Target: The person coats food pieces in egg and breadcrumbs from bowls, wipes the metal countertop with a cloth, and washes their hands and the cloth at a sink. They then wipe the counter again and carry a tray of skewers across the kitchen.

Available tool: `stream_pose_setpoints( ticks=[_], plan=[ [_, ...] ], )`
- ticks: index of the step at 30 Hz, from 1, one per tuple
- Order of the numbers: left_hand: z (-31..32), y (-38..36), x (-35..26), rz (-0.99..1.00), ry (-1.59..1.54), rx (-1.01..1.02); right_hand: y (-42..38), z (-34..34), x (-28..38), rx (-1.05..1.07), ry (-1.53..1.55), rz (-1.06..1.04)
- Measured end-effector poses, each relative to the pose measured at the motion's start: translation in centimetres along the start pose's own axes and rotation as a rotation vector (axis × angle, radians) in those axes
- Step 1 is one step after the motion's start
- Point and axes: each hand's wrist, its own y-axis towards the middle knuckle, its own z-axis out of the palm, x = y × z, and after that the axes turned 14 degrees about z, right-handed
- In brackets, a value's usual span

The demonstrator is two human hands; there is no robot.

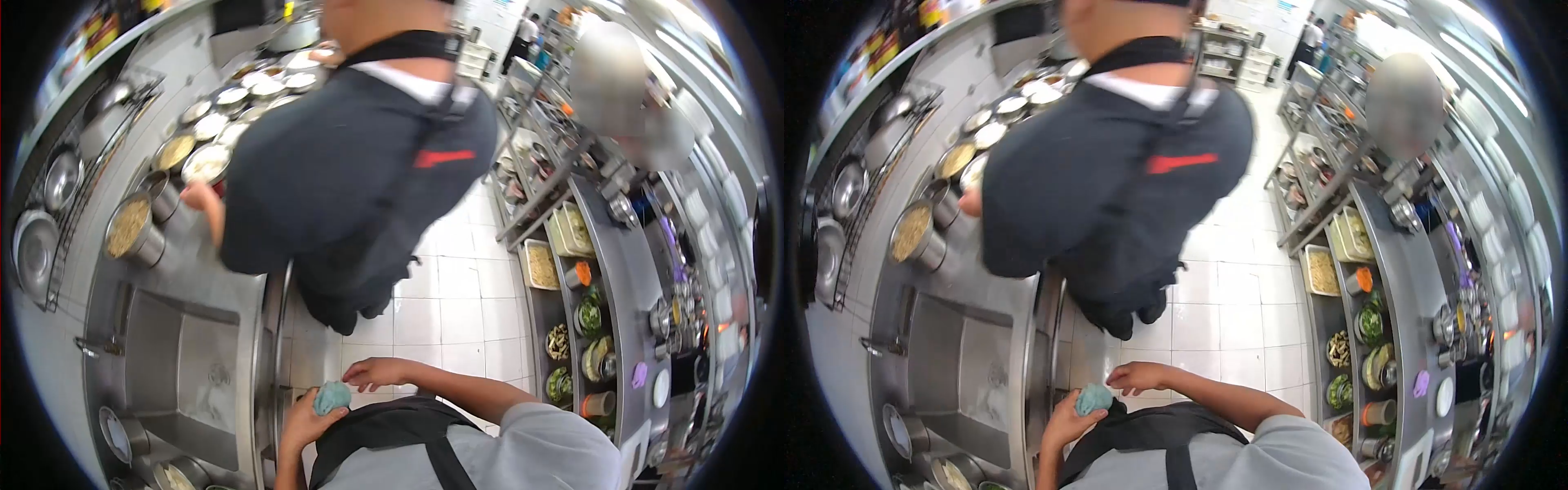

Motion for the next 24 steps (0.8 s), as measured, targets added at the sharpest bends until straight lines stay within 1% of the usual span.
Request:
stream_pose_setpoints(
  ticks=[3,6,9,12,13,16,17,20,21,24],
  plan=[
    [7.3,3.3,-4.1,0.104,-0.128,0.032,-8.6,-4.1,-7.6,-0.127,0.2,-0.046],
    [13.7,7.0,-8.1,0.081,-0.232,0.134,-17.0,-7.0,-15.4,-0.279,0.451,-0.12],
    [19.9,11.1,-9.0,0.24,-0.132,0.144,-25.4,-8.2,-21.5,-0.423,0.65,-0.219],
    [23.4,14.9,-13.8,0.148,-0.324,0.321,-31.5,-8.6,-26.1,-0.546,0.822,-0.315],
    [24.0,15.7,-16.2,0.177,-0.285,0.348,-33.4,-8.5,-27.3,-0.585,0.87,-0.351],
    [26.2,19.5,-17.8,0.318,-0.206,0.39,-36.4,-10.0,-31.1,-0.663,1.003,-0.443],
    [26.4,20.4,-18.8,0.25,-0.257,0.428,-36.6,-10.5,-31.9,-0.678,1.051,-0.465],
    [27.7,24.0,-19.6,0.083,-0.417,0.362,-37.4,-12.9,-32.5,-0.716,1.112,-0.45],
    [27.9,25.4,-19.6,0.075,-0.457,0.371,-37.3,-14.0,-32.3,-0.726,1.129,-0.444],
    [29.2,29.8,-19.6,-0.028,-0.641,0.285,-38.9,-18.2,-30.3,-0.719,1.096,-0.426]
  ],
)
